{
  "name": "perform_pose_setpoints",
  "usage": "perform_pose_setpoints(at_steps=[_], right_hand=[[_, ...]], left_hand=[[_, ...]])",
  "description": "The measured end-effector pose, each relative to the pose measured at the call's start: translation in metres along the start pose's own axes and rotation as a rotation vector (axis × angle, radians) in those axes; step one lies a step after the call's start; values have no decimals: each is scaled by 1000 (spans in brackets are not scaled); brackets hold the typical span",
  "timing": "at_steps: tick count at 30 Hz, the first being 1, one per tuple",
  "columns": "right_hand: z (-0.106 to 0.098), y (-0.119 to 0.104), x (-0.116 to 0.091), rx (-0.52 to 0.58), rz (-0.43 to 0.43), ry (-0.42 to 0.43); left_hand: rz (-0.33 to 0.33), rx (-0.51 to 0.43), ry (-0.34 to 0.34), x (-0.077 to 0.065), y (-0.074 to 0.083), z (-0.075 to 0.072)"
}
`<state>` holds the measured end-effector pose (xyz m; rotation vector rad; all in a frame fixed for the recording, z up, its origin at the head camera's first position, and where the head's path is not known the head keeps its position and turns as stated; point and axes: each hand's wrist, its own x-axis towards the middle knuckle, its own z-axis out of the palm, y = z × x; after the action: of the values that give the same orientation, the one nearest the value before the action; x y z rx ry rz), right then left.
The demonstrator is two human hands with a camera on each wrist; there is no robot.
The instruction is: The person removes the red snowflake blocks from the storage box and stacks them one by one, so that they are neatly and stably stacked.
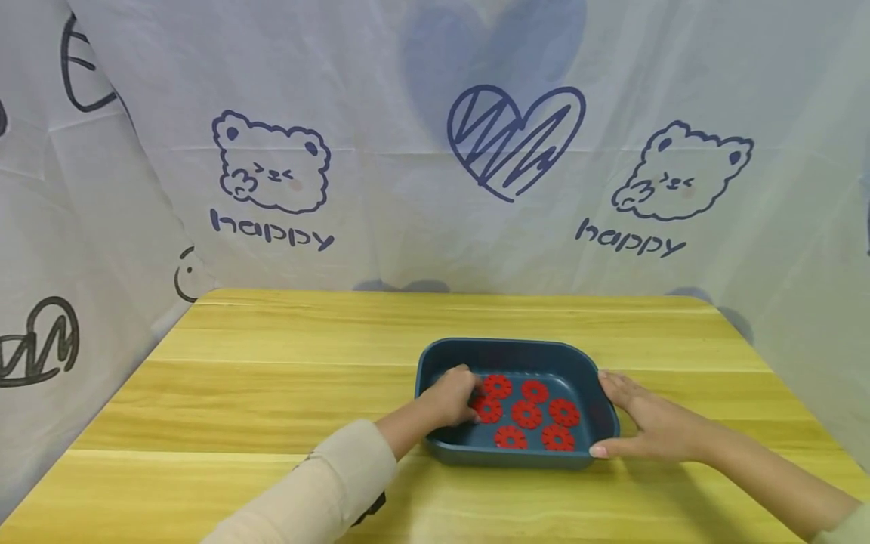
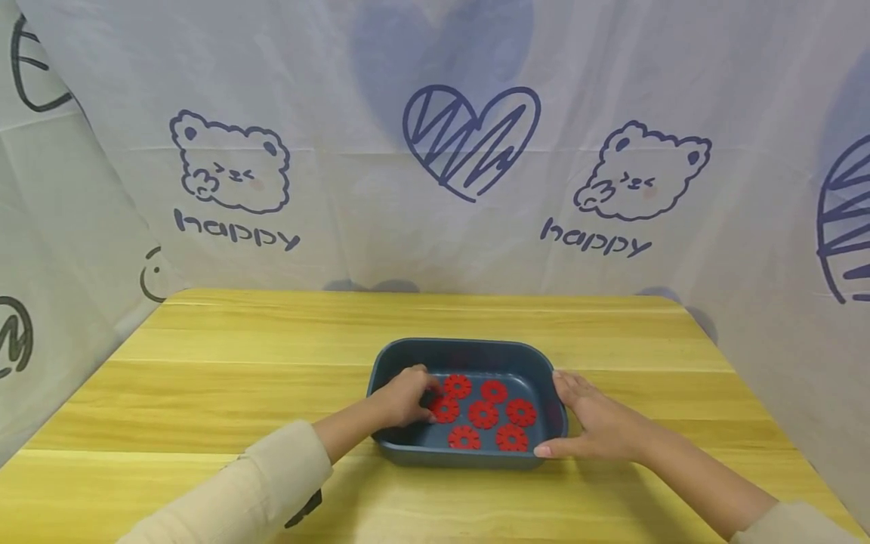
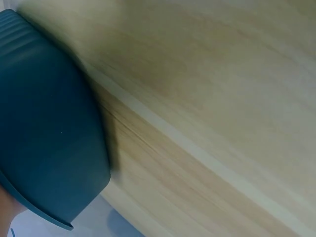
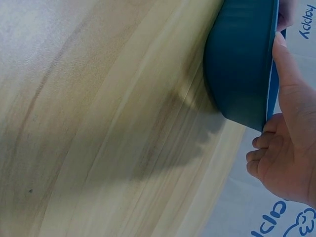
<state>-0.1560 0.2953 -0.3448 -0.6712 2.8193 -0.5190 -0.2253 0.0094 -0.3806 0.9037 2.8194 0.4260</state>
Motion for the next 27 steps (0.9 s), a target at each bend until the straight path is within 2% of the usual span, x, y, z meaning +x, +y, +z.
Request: perform_pose_setpoints(at_steps=[19,27], right_hand=[[1,-1,1,-10,-6,5],[1,-1,2,-1,-2,0]], left_hand=[[24,59,13,-3,2,0],[8,29,23,-5,3,-1]])
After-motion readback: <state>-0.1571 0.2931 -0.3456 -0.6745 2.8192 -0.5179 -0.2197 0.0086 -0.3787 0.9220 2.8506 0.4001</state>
